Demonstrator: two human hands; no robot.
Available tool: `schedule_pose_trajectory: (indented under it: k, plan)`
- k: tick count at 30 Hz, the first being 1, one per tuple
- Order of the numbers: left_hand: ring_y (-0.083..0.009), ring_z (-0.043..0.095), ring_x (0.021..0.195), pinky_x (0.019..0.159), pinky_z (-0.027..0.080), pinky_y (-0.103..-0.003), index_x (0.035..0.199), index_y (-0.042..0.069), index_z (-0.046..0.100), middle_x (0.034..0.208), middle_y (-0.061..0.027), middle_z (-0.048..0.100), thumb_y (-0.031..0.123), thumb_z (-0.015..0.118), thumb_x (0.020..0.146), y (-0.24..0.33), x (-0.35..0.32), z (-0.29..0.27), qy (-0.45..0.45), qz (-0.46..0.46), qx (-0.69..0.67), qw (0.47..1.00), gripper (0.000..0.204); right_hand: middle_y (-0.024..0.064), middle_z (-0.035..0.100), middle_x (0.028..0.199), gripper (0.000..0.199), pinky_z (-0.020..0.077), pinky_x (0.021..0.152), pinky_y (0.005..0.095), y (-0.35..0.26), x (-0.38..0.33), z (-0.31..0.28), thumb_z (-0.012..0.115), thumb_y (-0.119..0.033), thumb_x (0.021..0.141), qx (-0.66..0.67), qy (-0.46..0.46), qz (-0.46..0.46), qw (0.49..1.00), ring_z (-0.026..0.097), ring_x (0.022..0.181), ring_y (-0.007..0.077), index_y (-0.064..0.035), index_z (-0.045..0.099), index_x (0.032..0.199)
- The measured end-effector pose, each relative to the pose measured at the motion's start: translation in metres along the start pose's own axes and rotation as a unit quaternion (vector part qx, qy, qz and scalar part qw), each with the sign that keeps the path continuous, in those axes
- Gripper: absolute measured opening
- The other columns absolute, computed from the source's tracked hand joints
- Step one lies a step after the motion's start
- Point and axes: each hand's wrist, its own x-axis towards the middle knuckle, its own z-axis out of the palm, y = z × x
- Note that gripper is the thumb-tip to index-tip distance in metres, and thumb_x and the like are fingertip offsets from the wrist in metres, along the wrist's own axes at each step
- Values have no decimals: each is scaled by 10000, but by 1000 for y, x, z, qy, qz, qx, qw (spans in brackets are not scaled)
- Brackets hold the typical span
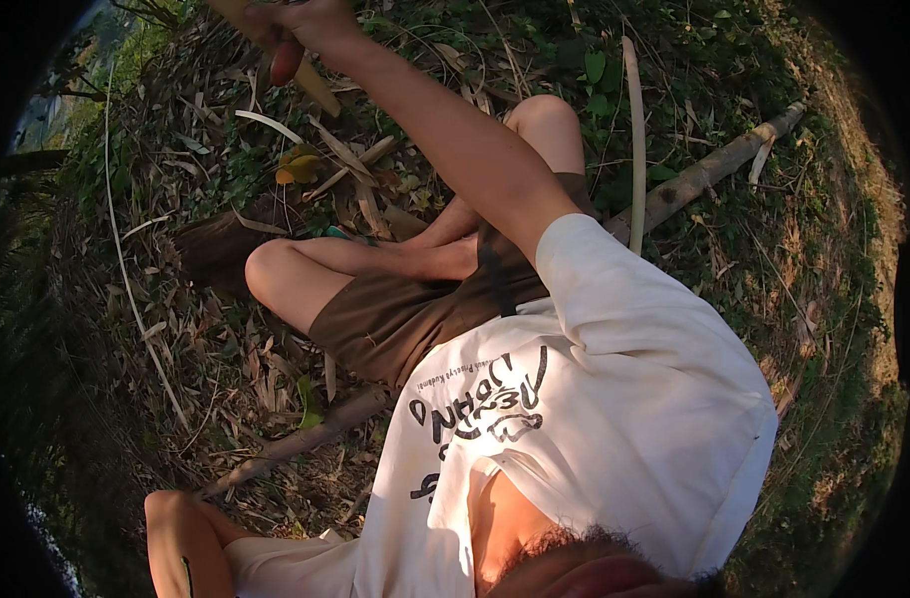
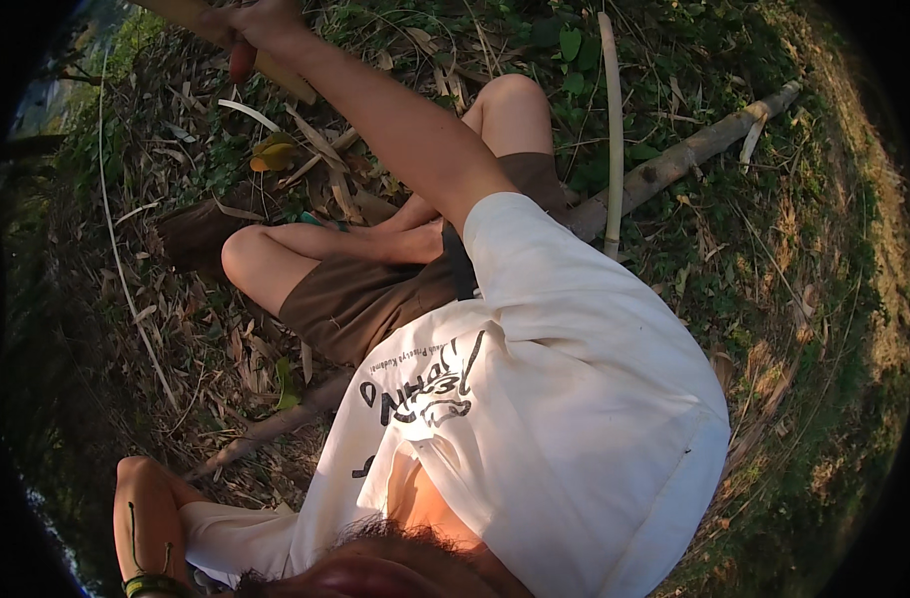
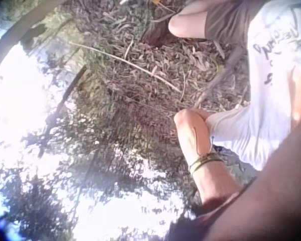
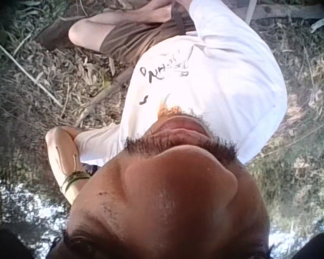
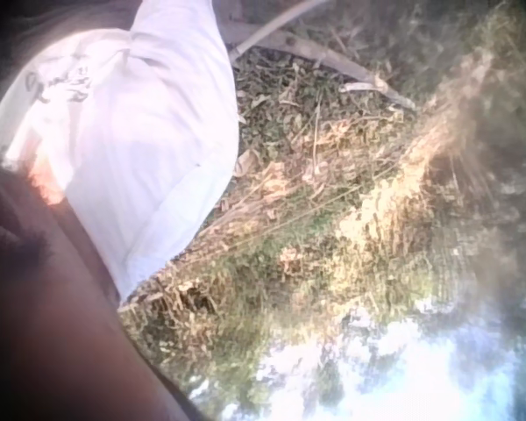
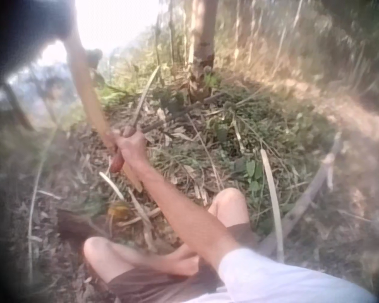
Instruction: The person shaves a long strip of bamboo with a knife while sitting on the ground, removing thin layers of wood to smooth the surface.
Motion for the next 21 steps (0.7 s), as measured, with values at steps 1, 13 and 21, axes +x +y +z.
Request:
schedule_pose_trajectory:
  k: [1,13,21]
  plan:
    - [-301,194,1306,1079,75,-517,1408,120,270,1388,-148,345,793,250,873,-4,2,-13,20,-14,10,1000,860,91,584,545,387,447,385,328,1,1,-1,771,-209,875,-3,5,-4,1000,549,359,199,-66,484,658]
    - [-305,261,1262,1063,136,-510,1371,104,337,1337,-142,393,762,284,894,27,-15,71,-81,0,-57,995,814,97,601,578,367,466,419,343,-21,-10,0,804,-194,832,-23,-10,45,999,567,397,205,-44,515,663]
    - [-307,306,1232,1052,177,-505,1346,94,383,1303,-138,426,742,307,908,22,4,85,-127,24,-51,990,786,87,606,576,350,483,438,335,0,-2,4,812,-143,809,-34,-8,9,999,599,439,187,-57,511,654]
